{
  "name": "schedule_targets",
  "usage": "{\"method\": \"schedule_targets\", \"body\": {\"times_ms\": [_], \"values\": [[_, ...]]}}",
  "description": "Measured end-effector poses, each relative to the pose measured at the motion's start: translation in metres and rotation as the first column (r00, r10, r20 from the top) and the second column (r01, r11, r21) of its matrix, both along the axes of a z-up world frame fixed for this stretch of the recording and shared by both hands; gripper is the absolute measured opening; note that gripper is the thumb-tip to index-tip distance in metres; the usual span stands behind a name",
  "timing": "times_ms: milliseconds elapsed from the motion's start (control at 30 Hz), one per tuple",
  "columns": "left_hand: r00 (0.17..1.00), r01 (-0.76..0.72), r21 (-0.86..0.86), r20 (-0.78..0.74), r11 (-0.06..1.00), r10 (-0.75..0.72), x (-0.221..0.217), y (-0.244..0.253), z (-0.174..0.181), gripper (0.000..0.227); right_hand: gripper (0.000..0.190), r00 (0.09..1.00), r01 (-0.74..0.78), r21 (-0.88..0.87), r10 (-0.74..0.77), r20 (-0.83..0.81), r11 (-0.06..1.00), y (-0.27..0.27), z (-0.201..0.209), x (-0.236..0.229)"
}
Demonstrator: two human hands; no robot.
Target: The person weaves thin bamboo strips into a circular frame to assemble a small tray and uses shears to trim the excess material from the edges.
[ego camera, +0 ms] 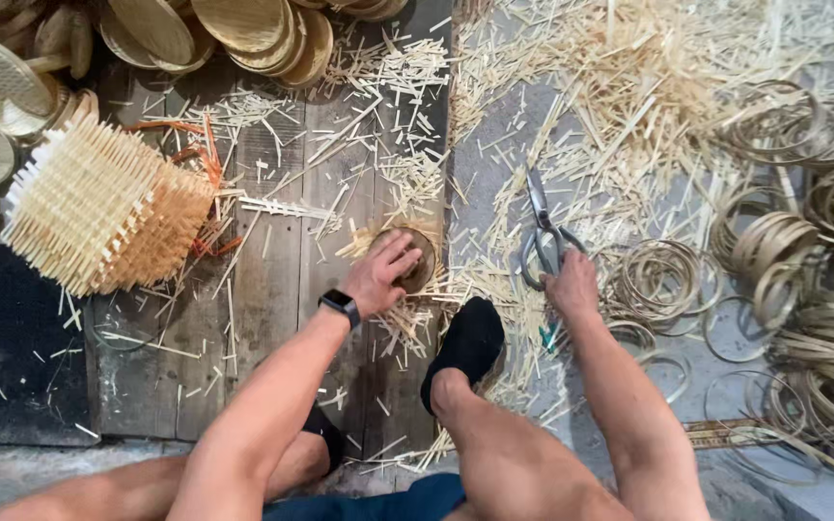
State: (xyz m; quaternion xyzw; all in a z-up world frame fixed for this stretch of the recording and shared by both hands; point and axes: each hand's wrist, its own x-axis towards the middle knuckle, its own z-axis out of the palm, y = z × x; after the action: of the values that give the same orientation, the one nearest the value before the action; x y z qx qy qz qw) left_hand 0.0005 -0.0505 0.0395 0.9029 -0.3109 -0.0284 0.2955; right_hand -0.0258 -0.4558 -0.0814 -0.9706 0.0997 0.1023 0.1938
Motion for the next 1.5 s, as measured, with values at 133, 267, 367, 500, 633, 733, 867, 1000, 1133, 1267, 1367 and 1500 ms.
{"method": "schedule_targets", "body": {"times_ms": [133, 267, 367, 500, 633, 733, 867, 1000, 1133, 1267, 1367, 1500], "values": [[0.989, 0.048, -0.046, -0.14, 0.998, -0.055, 0.013, -0.003, -0.013, 0.072, 0.062, 0.971, 0.155, 0.113, -0.131, -0.199, 0.981, 0.0, -0.003, 0.015], [0.99, -0.113, -0.158, 0.06, 0.981, 0.124, 0.019, -0.016, -0.006, 0.068, 0.043, 0.937, 0.23, 0.233, -0.15, -0.315, 0.945, 0.006, 0.009, 0.021], [0.954, -0.299, -0.073, -0.052, 0.951, 0.296, 0.039, -0.022, -0.018, 0.062, 0.044, 0.896, 0.23, 0.312, -0.075, -0.438, 0.922, 0.016, 0.034, 0.011], [0.933, -0.355, -0.093, -0.096, 0.93, 0.347, 0.036, -0.018, -0.023, 0.059, 0.059, 0.882, 0.143, 0.148, -0.059, -0.467, 0.978, 0.059, 0.083, -0.017], [0.824, -0.564, -0.087, -0.119, 0.821, 0.554, 0.02, -0.045, -0.02, 0.059, 0.076, 0.971, -0.098, 0.257, 0.149, -0.186, 0.961, 0.089, 0.111, -0.018], [0.799, -0.6, -0.091, -0.098, 0.795, 0.593, 0.014, -0.049, -0.022, 0.059, 0.077, 0.962, -0.147, 0.126, 0.171, -0.213, 0.981, 0.111, 0.119, -0.012], [0.822, -0.568, -0.08, -0.087, 0.819, 0.562, 0.015, -0.045, -0.023, 0.061, 0.06, 0.966, -0.234, -0.081, 0.222, -0.135, 0.969, 0.139, 0.105, 0.0], [0.823, -0.56, -0.059, -0.153, 0.826, 0.547, 0.016, -0.044, -0.02, 0.06, 0.041, 0.931, -0.288, -0.13, 0.246, -0.27, 0.949, 0.123, 0.076, 0.005], [0.851, -0.516, -0.075, -0.162, 0.854, 0.5, 0.017, -0.039, -0.021, 0.061, 0.024, 0.931, -0.364, -0.234, 0.355, -0.082, 0.901, 0.106, 0.074, 0.013], [0.872, -0.481, -0.087, -0.152, 0.872, 0.466, 0.019, -0.038, -0.02, 0.062, 0.046, 0.917, -0.394, -0.291, 0.395, -0.06, 0.872, 0.122, 0.079, 0.034], [0.892, -0.445, -0.075, -0.12, 0.892, 0.435, 0.023, -0.036, -0.016, 0.061, 0.035, 0.905, -0.424, -0.275, 0.409, -0.113, 0.863, 0.123, 0.056, 0.036], [0.844, -0.499, 0.09, -0.175, 0.862, 0.507, 0.015, -0.041, -0.006, 0.063, 0.03, 0.878, -0.478, -0.305, 0.455, -0.147, 0.824, 0.078, 0.049, 0.034]]}}
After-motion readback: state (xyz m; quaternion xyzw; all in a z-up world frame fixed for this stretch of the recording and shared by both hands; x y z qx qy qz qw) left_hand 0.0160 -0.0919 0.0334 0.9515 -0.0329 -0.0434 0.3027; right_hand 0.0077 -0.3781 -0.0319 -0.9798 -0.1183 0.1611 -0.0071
